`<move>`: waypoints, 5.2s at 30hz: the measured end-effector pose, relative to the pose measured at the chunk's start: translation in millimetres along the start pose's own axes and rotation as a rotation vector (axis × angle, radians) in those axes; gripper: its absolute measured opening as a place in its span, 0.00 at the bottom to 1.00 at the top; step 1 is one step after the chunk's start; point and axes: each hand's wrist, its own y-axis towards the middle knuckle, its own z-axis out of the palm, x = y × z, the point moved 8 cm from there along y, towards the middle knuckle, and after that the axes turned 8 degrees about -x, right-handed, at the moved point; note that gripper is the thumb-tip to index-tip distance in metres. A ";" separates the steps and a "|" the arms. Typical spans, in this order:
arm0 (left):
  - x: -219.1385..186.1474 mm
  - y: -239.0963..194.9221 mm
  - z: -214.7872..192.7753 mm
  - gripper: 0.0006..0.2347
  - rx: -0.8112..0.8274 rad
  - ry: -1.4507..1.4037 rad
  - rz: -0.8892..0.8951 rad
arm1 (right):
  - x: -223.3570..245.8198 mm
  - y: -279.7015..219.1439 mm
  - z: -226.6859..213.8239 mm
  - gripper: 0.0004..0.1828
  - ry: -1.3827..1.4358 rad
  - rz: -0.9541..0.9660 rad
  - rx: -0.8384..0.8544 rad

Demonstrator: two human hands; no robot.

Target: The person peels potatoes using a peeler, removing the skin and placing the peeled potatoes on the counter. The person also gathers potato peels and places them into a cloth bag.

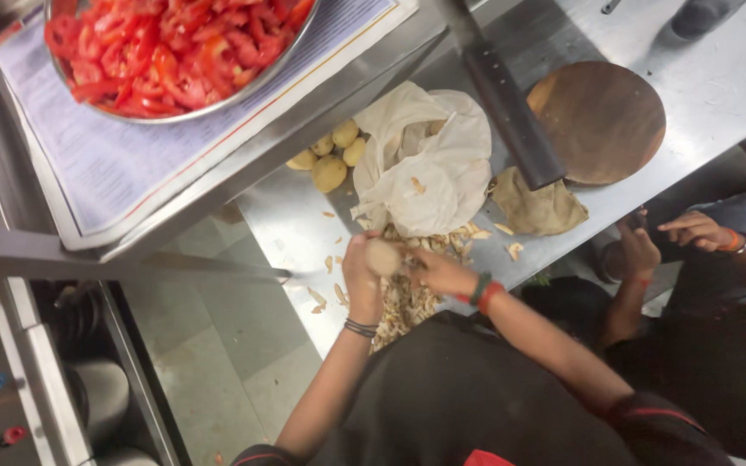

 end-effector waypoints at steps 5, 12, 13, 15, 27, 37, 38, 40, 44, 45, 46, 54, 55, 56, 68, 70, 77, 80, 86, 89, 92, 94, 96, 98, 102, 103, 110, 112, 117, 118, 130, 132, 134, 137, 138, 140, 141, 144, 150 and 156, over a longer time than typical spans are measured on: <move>43.5 9.5 -69.3 0.20 -0.186 -0.374 -0.462 | 39.4 81.1 -107.1 0.17 -0.076 -0.532 -0.470; 24.5 -1.7 -101.2 0.10 -0.154 -0.352 -0.424 | -7.2 74.0 -231.5 0.16 0.073 -0.063 -0.857; 25.3 -4.3 -101.5 0.10 -0.138 -0.334 -0.417 | -13.0 66.4 -226.3 0.17 0.186 -0.015 -0.833; 26.6 -8.2 -101.1 0.11 -0.106 -0.297 -0.402 | 14.6 44.9 -201.8 0.19 0.249 -0.390 -0.839; 33.8 -1.5 -57.3 0.17 0.089 -0.242 -0.492 | 92.7 -95.5 -20.0 0.19 -0.570 -0.562 -0.522; 51.0 15.6 -28.3 0.11 0.146 -0.322 -0.390 | 68.6 -32.8 -94.5 0.10 -0.181 -0.601 -0.859; 52.8 13.0 -27.9 0.11 0.141 -0.322 -0.400 | 49.6 -24.8 -107.8 0.20 -0.255 -0.426 -0.928; 53.7 6.6 -31.3 0.11 0.133 -0.312 -0.413 | 26.0 -24.3 -110.2 0.26 -0.246 -0.336 -0.863; 54.2 7.8 -47.7 0.11 0.046 -0.288 -0.418 | 38.0 -61.6 -88.2 0.19 -0.434 -0.510 -0.855; 57.9 6.2 -54.4 0.11 0.002 -0.284 -0.426 | 42.1 -69.6 -79.5 0.20 -0.441 -0.516 -0.798; 61.8 5.0 -59.0 0.12 -0.022 -0.280 -0.439 | 47.6 -78.5 -69.2 0.21 -0.448 -0.522 -0.740; 71.0 10.0 -55.3 0.10 -0.045 -0.400 -0.484 | 88.2 -92.4 -30.6 0.13 -0.444 -0.589 -0.687; 69.4 11.8 -53.8 0.10 -0.032 -0.408 -0.466 | 82.9 -85.8 -35.0 0.09 -0.458 -0.538 -0.732; 67.5 13.8 -52.5 0.09 -0.019 -0.417 -0.447 | 77.1 -79.2 -41.1 0.06 -0.472 -0.486 -0.776; 53.6 10.9 5.3 0.09 0.084 -0.550 -0.542 | 88.9 -50.5 -24.4 0.20 0.009 -0.343 -0.323; 58.2 9.1 7.1 0.08 -0.012 -0.608 -0.585 | 111.8 -60.1 -24.6 0.15 -0.093 -0.515 -0.509; 51.8 18.0 -2.4 0.16 -0.094 -0.690 -0.436 | 127.3 -87.8 9.9 0.11 -0.177 -0.534 -0.462; 64.7 18.5 -0.1 0.16 -0.141 -0.620 -0.517 | 123.8 -76.9 -9.5 0.11 -0.127 -0.536 -0.527; 64.1 21.7 -6.7 0.18 -0.311 -0.680 -0.497 | 111.0 -76.6 7.0 0.12 -0.302 -0.593 -0.611; 54.1 20.2 -9.6 0.20 -0.234 -0.645 -0.439 | 98.8 -62.4 17.1 0.15 -0.120 -0.460 -0.414; 53.5 21.0 -10.6 0.20 -0.176 -0.609 -0.446 | 88.3 -46.4 -3.6 0.21 0.029 -0.293 -0.503; 54.3 24.4 -11.7 0.20 -0.198 -0.606 -0.451 | 99.3 -56.2 -6.8 0.17 -0.033 -0.449 -0.598; 49.0 28.6 -13.7 0.21 -0.235 -0.625 -0.414 | 112.6 -73.3 0.8 0.14 -0.103 -0.642 -0.612; 41.5 38.6 -8.4 0.21 -0.242 -0.599 -0.420 | 132.5 -86.1 10.2 0.13 -0.192 -0.890 -0.540; 36.8 29.1 -6.4 0.20 -0.139 -0.654 -0.351 | 104.9 -59.7 10.8 0.13 0.031 -0.486 -0.411; 41.3 27.2 -5.2 0.21 -0.163 -0.675 -0.379 | 99.8 -52.5 5.5 0.15 0.013 -0.411 -0.445; 45.6 27.8 -16.8 0.22 -0.218 -0.692 -0.352 | 118.8 -70.5 23.8 0.13 -0.153 -0.686 -0.464; 49.9 25.9 -17.7 0.21 -0.206 -0.691 -0.383 | 106.0 -64.7 17.7 0.15 0.028 -0.458 -0.486; 43.7 23.1 -19.9 0.21 -0.266 -0.718 -0.298 | 131.2 -76.6 12.0 0.17 -0.142 -0.647 -0.616; 37.1 30.0 -13.7 0.23 -0.224 -0.709 -0.304 | 140.8 -71.3 12.7 0.16 -0.180 -0.708 -0.574; 28.6 19.7 -4.9 0.28 -0.177 -0.568 -0.420 | 128.6 -64.0 2.3 0.17 -0.034 -0.495 -0.557; 33.1 14.0 -8.9 0.28 -0.176 -0.531 -0.403 | 119.8 -66.0 1.5 0.17 -0.022 -0.421 -0.563; 29.6 10.2 -10.7 0.28 -0.166 -0.587 -0.307 | 122.9 -76.7 4.0 0.15 -0.135 -0.533 -0.596; 21.5 19.8 4.3 0.29 -0.077 -0.635 -0.314 | 135.3 -73.7 10.1 0.14 -0.240 -0.656 -0.528; 22.1 20.1 9.4 0.30 -0.044 -0.642 -0.352 | 131.2 -70.4 3.6 0.16 -0.176 -0.585 -0.565; 26.1 16.6 5.2 0.30 -0.089 -0.671 -0.413 | 120.7 -68.9 0.3 0.19 -0.049 -0.434 -0.618; 30.4 10.6 2.3 0.30 -0.111 -0.680 -0.451 | 128.4 -77.7 4.4 0.16 -0.095 -0.554 -0.633; 31.6 8.6 8.2 0.33 -0.112 -0.752 -0.546 | 149.9 -89.8 4.1 0.12 -0.218 -0.745 -0.628; 36.5 9.5 -8.0 0.30 -0.227 -0.609 -0.412 | 140.1 -87.3 -6.0 0.13 -0.163 -0.568 -0.678; 26.7 21.1 -5.8 0.32 -0.043 -0.519 -0.290 | 145.3 -86.9 4.0 0.13 -0.186 -0.666 -0.580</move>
